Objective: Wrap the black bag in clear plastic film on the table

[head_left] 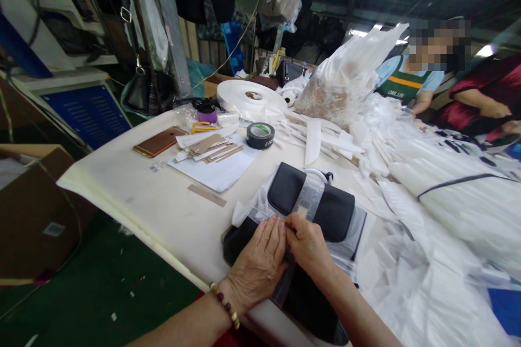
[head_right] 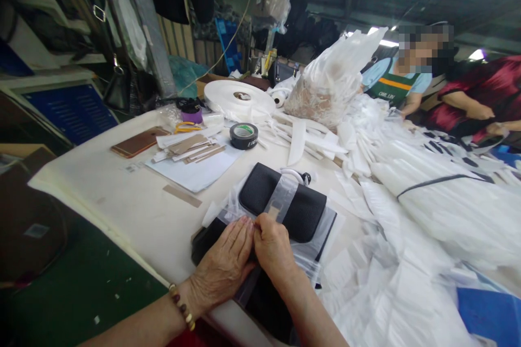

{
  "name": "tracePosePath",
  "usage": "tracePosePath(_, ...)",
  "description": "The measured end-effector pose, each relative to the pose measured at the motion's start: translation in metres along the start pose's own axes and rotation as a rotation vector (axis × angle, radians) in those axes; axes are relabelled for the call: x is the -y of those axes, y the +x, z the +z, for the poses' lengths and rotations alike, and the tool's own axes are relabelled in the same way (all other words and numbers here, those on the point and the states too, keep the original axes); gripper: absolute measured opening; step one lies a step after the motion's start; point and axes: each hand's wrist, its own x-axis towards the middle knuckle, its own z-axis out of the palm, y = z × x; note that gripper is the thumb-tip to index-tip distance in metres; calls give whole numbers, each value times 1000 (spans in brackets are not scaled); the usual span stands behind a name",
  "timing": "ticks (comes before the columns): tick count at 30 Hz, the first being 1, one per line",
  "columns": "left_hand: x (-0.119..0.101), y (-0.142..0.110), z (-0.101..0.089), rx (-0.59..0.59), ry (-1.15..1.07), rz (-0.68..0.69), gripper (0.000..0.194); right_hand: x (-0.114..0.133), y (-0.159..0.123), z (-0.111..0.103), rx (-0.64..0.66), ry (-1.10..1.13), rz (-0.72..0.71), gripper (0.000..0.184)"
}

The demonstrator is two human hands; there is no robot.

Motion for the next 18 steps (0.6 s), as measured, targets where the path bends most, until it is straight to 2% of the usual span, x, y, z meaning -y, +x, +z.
tracePosePath(3,4,1,-2,18,9,-19,53,2,-4,-6,-55,8,-48,12)
tracePosePath(6,3,2,-5,29,11,-19,52,-4,-20,-27,-177,20,-100,12)
tracePosePath(9,3,4,-6,11,11,-15,52,-24,-55,-57,-380,-41,-132,9)
tracePosePath(11,3,5,-4,-20,18,-12,54,-43,-85,-79,-512,-171,-100,8)
tracePosePath(14,6,2,1,-73,15,-4,62,-78,-136,-113,-727,-385,108,23)
tracePosePath(18,10,-2,8,-178,-173,39,64,-117,-202,-156,-1004,-415,566,45)
